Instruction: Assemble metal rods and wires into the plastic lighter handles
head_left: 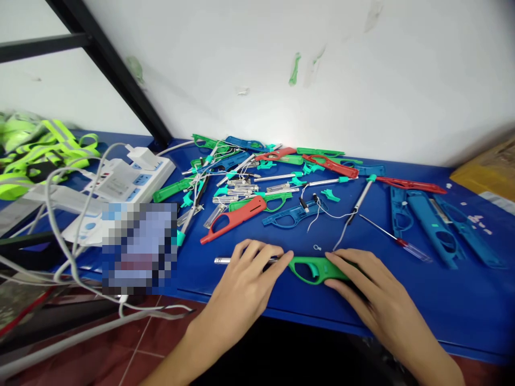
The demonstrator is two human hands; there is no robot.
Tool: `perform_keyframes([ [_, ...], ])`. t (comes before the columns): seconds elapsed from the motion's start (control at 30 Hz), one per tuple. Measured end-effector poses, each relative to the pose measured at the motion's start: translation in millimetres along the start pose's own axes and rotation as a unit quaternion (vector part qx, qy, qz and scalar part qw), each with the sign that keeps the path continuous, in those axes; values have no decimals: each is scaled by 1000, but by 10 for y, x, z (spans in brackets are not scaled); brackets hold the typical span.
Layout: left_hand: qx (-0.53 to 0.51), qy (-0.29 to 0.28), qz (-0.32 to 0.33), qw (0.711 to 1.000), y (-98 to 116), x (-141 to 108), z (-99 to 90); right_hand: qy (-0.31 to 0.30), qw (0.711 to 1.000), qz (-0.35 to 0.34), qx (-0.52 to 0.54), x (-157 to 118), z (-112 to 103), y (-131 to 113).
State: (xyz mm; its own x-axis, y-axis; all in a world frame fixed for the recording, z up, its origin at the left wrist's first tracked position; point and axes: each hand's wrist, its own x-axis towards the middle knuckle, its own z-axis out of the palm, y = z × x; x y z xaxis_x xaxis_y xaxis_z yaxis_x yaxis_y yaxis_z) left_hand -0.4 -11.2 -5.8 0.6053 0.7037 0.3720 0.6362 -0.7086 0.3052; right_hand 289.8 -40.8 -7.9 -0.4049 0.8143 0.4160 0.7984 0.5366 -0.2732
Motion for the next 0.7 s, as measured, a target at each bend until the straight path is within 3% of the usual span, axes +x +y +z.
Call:
perform_keyframes([
  [0.23,-38,22,-41,998,24,-17,27,38,999,-10,-16,5,-15,11],
  [0.47,-90,77,-51,992,11,-19,41,81,993,75,51,-83,-111,22],
  [0.7,-117,79,-56,988,3,17,51,49,993,94,60,-60,-3,52],
])
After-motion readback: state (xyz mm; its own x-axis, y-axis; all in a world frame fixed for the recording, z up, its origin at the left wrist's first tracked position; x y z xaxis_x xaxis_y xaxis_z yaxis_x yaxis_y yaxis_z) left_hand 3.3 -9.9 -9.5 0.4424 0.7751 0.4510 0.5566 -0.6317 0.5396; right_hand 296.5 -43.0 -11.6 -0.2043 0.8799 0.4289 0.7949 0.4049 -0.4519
